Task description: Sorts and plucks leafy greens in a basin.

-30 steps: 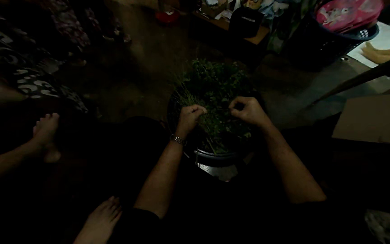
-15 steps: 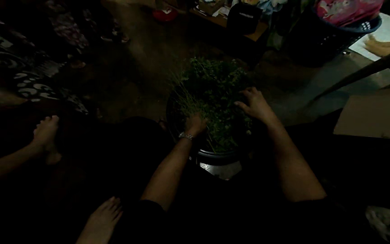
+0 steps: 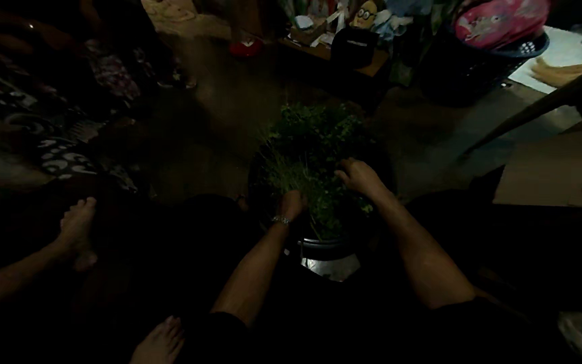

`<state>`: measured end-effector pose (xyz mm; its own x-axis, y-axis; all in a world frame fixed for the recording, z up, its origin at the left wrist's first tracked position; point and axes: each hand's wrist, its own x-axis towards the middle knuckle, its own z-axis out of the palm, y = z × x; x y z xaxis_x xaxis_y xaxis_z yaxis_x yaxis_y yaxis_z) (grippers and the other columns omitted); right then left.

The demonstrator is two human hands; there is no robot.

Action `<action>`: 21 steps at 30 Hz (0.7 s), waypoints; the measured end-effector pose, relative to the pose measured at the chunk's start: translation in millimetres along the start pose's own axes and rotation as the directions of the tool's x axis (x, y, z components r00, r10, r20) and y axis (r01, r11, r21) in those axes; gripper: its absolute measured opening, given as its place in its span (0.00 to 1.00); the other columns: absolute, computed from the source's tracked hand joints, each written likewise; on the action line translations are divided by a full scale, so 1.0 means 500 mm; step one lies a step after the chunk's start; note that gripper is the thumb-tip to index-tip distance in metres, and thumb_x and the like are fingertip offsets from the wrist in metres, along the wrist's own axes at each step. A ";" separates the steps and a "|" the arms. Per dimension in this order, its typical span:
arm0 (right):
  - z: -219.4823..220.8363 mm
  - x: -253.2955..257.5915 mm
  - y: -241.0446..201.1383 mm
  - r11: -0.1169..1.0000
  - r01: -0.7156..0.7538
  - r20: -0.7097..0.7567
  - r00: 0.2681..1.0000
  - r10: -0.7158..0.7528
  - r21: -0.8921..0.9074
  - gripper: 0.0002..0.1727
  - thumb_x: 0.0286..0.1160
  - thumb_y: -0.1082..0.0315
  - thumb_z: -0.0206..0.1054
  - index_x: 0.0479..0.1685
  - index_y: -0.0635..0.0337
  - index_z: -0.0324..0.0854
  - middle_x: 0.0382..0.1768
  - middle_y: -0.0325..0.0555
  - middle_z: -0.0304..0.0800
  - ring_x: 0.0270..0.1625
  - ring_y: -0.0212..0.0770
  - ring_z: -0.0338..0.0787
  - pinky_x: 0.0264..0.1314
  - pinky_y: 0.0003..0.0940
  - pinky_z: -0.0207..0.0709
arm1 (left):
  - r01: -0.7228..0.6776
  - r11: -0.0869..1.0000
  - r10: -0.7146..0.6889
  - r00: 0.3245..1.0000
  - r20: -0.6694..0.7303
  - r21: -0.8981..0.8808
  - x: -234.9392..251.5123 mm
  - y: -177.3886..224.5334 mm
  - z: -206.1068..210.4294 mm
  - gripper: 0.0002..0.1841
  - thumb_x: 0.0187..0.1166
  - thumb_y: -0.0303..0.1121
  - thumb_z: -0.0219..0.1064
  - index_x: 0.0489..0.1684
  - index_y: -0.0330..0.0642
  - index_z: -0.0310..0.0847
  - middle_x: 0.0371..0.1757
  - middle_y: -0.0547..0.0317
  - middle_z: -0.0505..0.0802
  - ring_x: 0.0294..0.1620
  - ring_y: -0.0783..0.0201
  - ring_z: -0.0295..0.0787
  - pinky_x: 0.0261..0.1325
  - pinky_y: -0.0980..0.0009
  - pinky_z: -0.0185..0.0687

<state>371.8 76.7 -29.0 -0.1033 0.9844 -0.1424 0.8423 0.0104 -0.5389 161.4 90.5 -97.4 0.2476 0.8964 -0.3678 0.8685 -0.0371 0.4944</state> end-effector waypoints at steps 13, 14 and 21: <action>-0.131 0.006 0.045 0.902 0.174 -0.180 0.948 -0.261 -0.395 0.16 0.81 0.70 0.67 0.66 0.53 0.88 0.72 0.50 0.86 0.90 0.65 0.62 0.88 0.77 0.37 | -0.435 0.856 0.505 0.820 -0.269 0.279 -0.113 0.024 -0.067 0.12 0.83 0.26 0.61 0.52 0.26 0.87 0.54 0.34 0.90 0.52 0.40 0.92 0.58 0.49 0.87; -0.152 -0.005 0.049 0.912 0.169 -0.124 0.965 -0.230 -0.373 0.15 0.87 0.65 0.63 0.65 0.56 0.88 0.69 0.52 0.88 0.86 0.64 0.67 0.89 0.76 0.38 | -0.429 0.855 0.506 0.813 -0.289 0.290 -0.114 0.020 -0.083 0.13 0.83 0.27 0.61 0.52 0.26 0.87 0.54 0.33 0.90 0.52 0.40 0.92 0.57 0.48 0.87; -0.193 -0.056 0.071 0.929 0.270 -0.074 0.952 -0.297 -0.251 0.15 0.86 0.70 0.59 0.61 0.69 0.85 0.60 0.63 0.90 0.67 0.63 0.86 0.80 0.62 0.66 | -0.541 0.772 0.636 0.655 -0.408 0.334 -0.066 -0.013 -0.201 0.11 0.82 0.26 0.63 0.47 0.25 0.89 0.52 0.30 0.90 0.59 0.32 0.87 0.68 0.39 0.77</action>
<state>455.4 66.7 35.8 -0.3094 0.9471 0.0853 0.8879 0.3198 -0.3306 104.4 105.5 -9.2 0.5392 0.7438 0.3951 0.6796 -0.6613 0.3174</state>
